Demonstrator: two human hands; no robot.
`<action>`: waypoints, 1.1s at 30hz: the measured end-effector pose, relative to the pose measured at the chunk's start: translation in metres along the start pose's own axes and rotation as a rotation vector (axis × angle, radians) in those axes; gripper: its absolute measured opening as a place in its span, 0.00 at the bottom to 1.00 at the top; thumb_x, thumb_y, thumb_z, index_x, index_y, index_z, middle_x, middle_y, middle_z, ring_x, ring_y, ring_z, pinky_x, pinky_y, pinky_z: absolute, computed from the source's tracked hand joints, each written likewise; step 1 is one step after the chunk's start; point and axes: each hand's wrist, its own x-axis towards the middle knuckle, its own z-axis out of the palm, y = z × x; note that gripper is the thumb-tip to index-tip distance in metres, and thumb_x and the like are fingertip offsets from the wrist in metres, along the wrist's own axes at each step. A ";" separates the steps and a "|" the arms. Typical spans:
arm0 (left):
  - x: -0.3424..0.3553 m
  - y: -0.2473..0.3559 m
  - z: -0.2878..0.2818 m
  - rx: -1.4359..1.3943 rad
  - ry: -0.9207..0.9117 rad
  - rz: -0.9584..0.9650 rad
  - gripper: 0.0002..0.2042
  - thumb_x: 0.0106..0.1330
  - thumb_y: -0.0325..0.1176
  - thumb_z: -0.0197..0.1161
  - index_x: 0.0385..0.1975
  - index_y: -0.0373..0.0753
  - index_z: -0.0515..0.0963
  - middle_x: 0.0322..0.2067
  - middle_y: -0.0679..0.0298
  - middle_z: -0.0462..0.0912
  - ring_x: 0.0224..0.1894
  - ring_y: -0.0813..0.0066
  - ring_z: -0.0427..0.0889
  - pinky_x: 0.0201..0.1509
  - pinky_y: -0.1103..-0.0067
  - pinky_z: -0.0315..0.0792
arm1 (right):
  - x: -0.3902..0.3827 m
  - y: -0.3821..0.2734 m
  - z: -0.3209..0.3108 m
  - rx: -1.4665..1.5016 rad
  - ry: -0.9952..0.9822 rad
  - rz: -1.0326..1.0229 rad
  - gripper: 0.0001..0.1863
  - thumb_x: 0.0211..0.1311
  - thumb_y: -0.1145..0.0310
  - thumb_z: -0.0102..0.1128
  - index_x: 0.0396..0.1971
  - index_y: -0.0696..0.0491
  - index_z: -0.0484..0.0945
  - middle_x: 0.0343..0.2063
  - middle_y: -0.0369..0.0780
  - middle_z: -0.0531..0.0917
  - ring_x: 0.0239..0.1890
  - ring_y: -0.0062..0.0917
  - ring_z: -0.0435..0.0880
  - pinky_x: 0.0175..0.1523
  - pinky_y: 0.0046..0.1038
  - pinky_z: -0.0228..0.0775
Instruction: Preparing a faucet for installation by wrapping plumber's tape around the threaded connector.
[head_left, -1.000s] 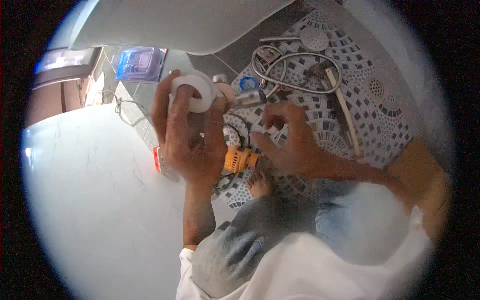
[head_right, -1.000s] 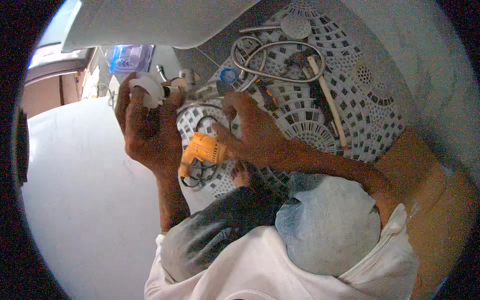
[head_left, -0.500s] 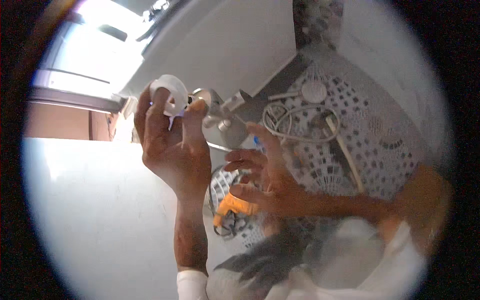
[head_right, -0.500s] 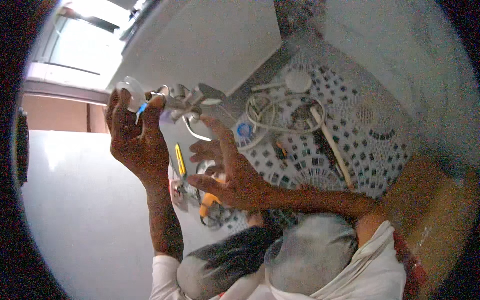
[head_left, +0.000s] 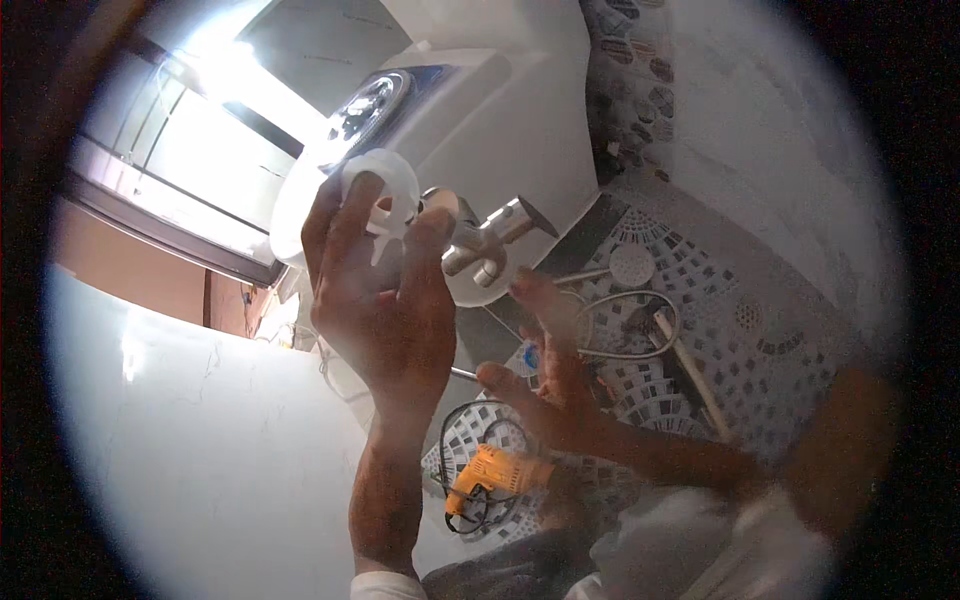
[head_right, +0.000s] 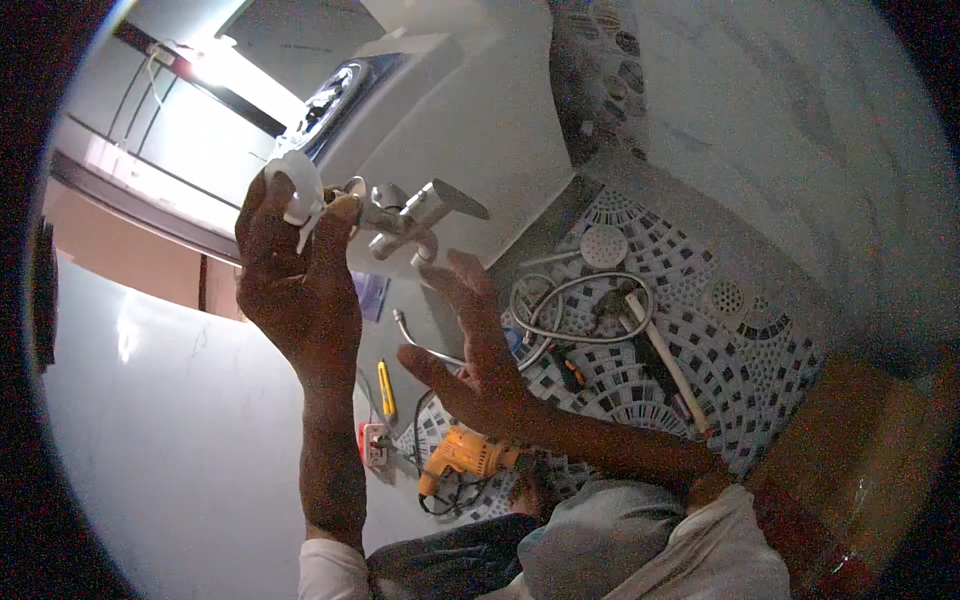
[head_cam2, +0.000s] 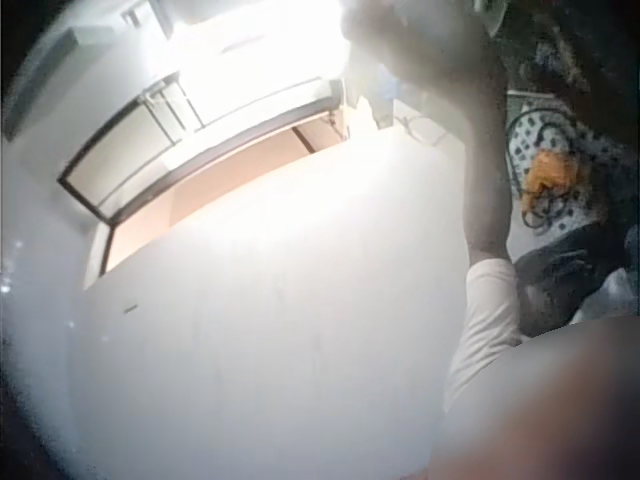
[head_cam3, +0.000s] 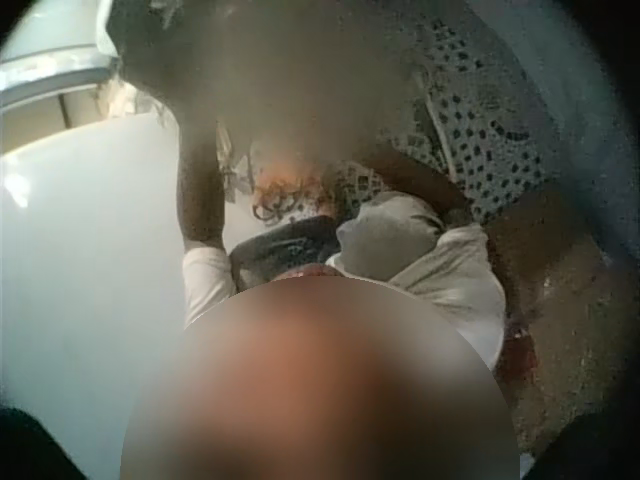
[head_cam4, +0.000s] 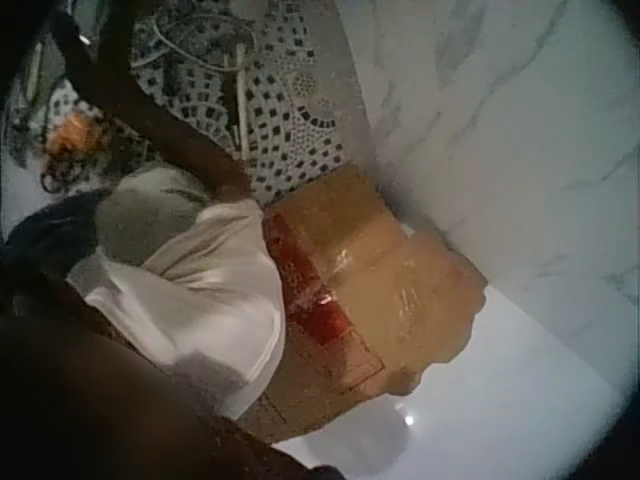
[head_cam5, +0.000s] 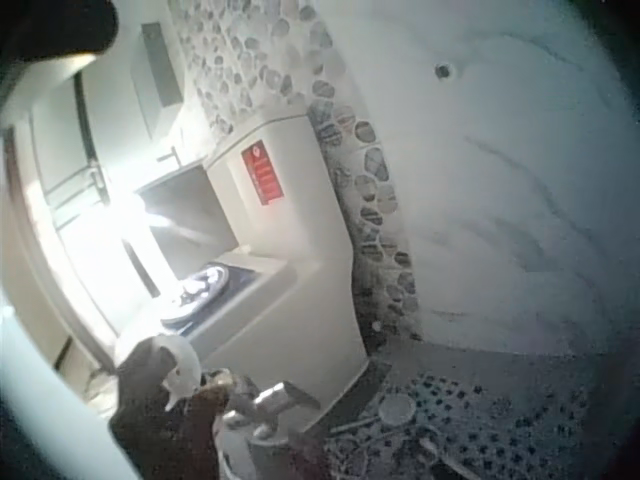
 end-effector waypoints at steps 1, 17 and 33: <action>-0.002 0.000 0.001 -0.003 0.002 0.002 0.14 0.58 0.27 0.69 0.43 0.31 0.80 0.50 0.50 0.75 0.55 0.66 0.75 0.42 0.79 0.79 | 0.007 0.003 -0.001 -0.002 0.001 -0.003 0.37 0.63 0.56 0.62 0.66 0.52 0.55 0.63 0.52 0.59 0.70 0.43 0.53 0.70 0.45 0.48; -0.025 -0.016 0.003 -0.402 -0.099 -0.552 0.26 0.54 0.22 0.69 0.53 0.20 0.70 0.57 0.50 0.68 0.53 0.60 0.78 0.53 0.76 0.78 | 0.050 0.032 -0.004 0.161 0.011 -0.009 0.38 0.60 0.61 0.64 0.68 0.52 0.56 0.51 0.47 0.72 0.48 0.30 0.77 0.50 0.31 0.74; -0.059 -0.072 0.008 -0.629 -0.146 -0.835 0.28 0.55 0.23 0.70 0.52 0.15 0.66 0.35 0.53 0.81 0.38 0.73 0.81 0.40 0.83 0.74 | 0.043 0.031 -0.035 0.656 -0.239 0.536 0.26 0.72 0.55 0.43 0.66 0.47 0.62 0.51 0.41 0.75 0.47 0.23 0.76 0.49 0.25 0.73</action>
